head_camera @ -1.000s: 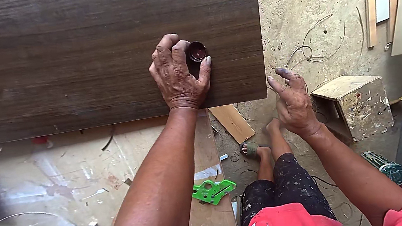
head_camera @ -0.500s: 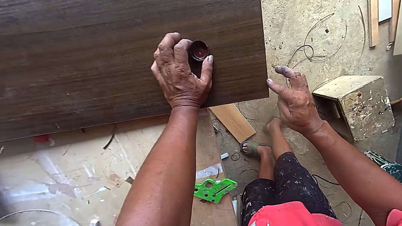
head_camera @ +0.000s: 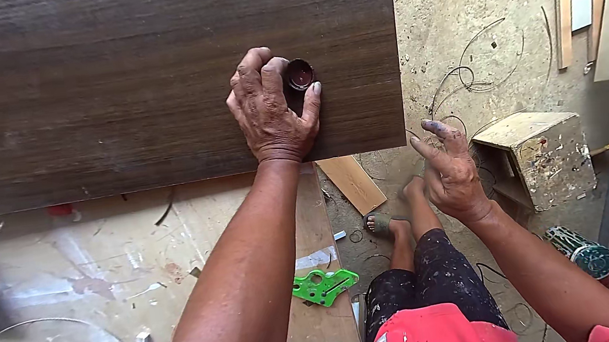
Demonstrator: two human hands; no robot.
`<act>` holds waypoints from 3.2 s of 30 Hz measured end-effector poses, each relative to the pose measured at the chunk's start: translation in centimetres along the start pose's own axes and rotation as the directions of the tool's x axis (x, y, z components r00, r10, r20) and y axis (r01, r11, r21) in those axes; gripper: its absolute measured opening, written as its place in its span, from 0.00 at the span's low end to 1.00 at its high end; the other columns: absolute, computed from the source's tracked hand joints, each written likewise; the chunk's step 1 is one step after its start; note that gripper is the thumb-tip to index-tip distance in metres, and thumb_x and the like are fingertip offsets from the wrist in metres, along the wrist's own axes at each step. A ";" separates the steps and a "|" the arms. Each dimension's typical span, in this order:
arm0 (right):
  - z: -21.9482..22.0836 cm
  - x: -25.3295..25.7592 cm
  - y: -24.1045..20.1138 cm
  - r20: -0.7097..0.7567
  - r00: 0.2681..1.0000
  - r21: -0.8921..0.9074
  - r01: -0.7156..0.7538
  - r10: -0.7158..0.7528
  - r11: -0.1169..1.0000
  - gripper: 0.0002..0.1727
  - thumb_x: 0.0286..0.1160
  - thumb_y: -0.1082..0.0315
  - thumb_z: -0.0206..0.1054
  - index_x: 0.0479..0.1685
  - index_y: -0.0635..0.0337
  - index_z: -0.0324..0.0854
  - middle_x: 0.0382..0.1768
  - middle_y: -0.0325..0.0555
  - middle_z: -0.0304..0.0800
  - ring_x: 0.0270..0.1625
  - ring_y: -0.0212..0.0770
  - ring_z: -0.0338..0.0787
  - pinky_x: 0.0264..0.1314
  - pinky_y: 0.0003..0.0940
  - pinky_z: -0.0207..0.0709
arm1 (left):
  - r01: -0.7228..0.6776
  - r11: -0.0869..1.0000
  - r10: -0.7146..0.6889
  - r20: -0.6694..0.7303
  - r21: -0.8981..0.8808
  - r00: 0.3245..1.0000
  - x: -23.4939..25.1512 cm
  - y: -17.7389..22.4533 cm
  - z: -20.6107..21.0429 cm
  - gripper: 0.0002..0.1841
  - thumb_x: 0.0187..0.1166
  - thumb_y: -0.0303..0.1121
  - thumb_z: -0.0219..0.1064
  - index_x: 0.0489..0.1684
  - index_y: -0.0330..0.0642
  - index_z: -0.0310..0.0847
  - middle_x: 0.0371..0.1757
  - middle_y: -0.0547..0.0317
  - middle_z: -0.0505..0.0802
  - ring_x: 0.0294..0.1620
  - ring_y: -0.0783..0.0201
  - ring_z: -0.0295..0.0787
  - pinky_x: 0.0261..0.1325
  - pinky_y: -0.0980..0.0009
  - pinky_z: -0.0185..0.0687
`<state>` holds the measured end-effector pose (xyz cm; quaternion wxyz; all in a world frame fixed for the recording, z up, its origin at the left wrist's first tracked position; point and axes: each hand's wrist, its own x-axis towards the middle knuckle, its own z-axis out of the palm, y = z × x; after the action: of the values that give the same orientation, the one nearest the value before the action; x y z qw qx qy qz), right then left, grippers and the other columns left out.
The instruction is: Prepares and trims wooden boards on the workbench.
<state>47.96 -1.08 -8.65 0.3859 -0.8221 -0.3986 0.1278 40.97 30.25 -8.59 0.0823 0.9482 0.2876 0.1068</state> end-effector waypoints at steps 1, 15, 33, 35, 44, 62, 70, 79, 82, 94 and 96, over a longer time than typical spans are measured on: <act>0.1 0.2 0.0 0.000 1.000 -0.015 0.001 -0.001 1.000 0.26 0.73 0.74 0.54 0.69 0.57 0.87 0.79 0.61 0.75 0.83 0.58 0.71 0.85 0.52 0.65 | 0.000 1.000 0.000 -0.001 0.002 1.000 0.0 0.0 0.0 0.30 0.78 0.66 0.58 0.68 0.58 0.81 0.81 0.59 0.79 0.82 0.53 0.71 0.76 0.48 0.61; 0.3 8.2 2.6 -0.115 0.993 -0.061 -0.014 0.007 0.998 0.27 0.76 0.73 0.53 0.73 0.53 0.84 0.77 0.62 0.76 0.78 0.59 0.75 0.80 0.54 0.69 | 0.000 1.000 0.000 -0.004 -0.024 1.000 0.0 0.1 -0.1 0.30 0.77 0.64 0.60 0.70 0.56 0.81 0.82 0.57 0.78 0.84 0.52 0.69 0.78 0.47 0.60; -0.3 13.6 3.5 -0.054 0.999 -0.109 -0.008 0.003 0.994 0.27 0.74 0.74 0.54 0.68 0.45 0.89 0.80 0.57 0.75 0.80 0.58 0.72 0.81 0.53 0.65 | 0.000 0.999 -0.001 -0.009 -0.032 1.000 -0.2 0.0 0.0 0.30 0.76 0.64 0.61 0.69 0.56 0.81 0.81 0.57 0.79 0.83 0.52 0.69 0.78 0.48 0.60; -0.5 12.6 3.2 -0.036 0.999 -0.116 -0.004 0.000 0.993 0.27 0.74 0.74 0.55 0.68 0.44 0.89 0.80 0.56 0.75 0.81 0.58 0.72 0.81 0.54 0.66 | 0.000 1.000 0.000 -0.002 -0.029 1.000 -0.2 0.0 -0.1 0.30 0.77 0.64 0.60 0.70 0.56 0.81 0.81 0.57 0.79 0.84 0.52 0.69 0.78 0.48 0.60; -0.6 7.2 2.0 0.015 0.999 -0.078 0.036 -0.035 0.996 0.25 0.73 0.73 0.56 0.65 0.45 0.91 0.80 0.56 0.76 0.84 0.58 0.70 0.83 0.55 0.65 | -0.002 1.000 0.002 -0.004 -0.011 1.000 -0.2 -0.1 0.0 0.30 0.77 0.65 0.60 0.70 0.56 0.81 0.82 0.57 0.79 0.84 0.53 0.69 0.78 0.47 0.61; -1.4 0.8 0.7 0.011 1.000 0.017 -0.017 0.017 1.000 0.22 0.75 0.72 0.57 0.62 0.53 0.92 0.77 0.60 0.78 0.83 0.59 0.72 0.84 0.55 0.66 | -0.004 1.000 0.003 -0.010 -0.022 1.000 0.0 0.1 -0.1 0.30 0.78 0.64 0.60 0.70 0.55 0.81 0.82 0.56 0.78 0.84 0.52 0.68 0.78 0.47 0.60; -2.0 17.3 4.2 -0.139 0.990 -0.084 -0.019 0.007 0.996 0.28 0.74 0.74 0.54 0.74 0.52 0.84 0.77 0.60 0.76 0.78 0.58 0.76 0.80 0.53 0.70 | -0.012 0.999 0.011 -0.035 -0.033 0.999 0.0 0.0 0.1 0.31 0.76 0.63 0.61 0.69 0.52 0.82 0.81 0.54 0.79 0.83 0.51 0.71 0.80 0.46 0.61; -1.5 27.1 5.3 -0.056 0.988 -0.093 -0.150 0.145 0.984 0.31 0.70 0.75 0.55 0.76 0.49 0.83 0.80 0.57 0.73 0.81 0.57 0.72 0.81 0.52 0.68 | 0.008 1.000 -0.008 0.010 -0.026 1.000 -0.4 0.1 -0.1 0.31 0.76 0.62 0.61 0.70 0.52 0.81 0.83 0.56 0.77 0.85 0.52 0.67 0.81 0.48 0.60; -1.7 27.5 5.3 -0.030 0.987 -0.096 -0.157 0.155 0.983 0.31 0.70 0.75 0.55 0.76 0.48 0.82 0.81 0.56 0.72 0.81 0.56 0.72 0.81 0.51 0.68 | 0.010 1.000 -0.010 0.015 -0.027 1.000 -0.5 0.2 -0.2 0.31 0.76 0.62 0.62 0.70 0.51 0.81 0.83 0.56 0.77 0.84 0.52 0.68 0.81 0.48 0.60; -1.7 24.2 5.1 0.000 0.996 -0.109 -0.084 0.084 0.990 0.30 0.71 0.75 0.55 0.73 0.46 0.86 0.81 0.54 0.73 0.82 0.55 0.72 0.83 0.51 0.66 | 0.015 0.999 -0.014 0.012 -0.032 1.000 -0.5 0.2 -0.2 0.30 0.76 0.63 0.61 0.69 0.53 0.82 0.82 0.55 0.78 0.84 0.51 0.69 0.81 0.48 0.59; -1.6 22.5 4.9 0.012 0.997 -0.104 -0.071 0.072 0.992 0.30 0.72 0.75 0.55 0.73 0.45 0.86 0.81 0.53 0.73 0.83 0.54 0.71 0.83 0.51 0.67 | 0.006 0.999 -0.006 -0.005 -0.037 1.000 -0.5 0.1 -0.1 0.30 0.76 0.63 0.62 0.69 0.54 0.82 0.81 0.55 0.79 0.84 0.52 0.69 0.81 0.48 0.59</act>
<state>66.13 13.13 -8.98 0.3348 -0.8537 -0.3781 0.1271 40.61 29.92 -8.58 0.0996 0.9454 0.2885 0.1141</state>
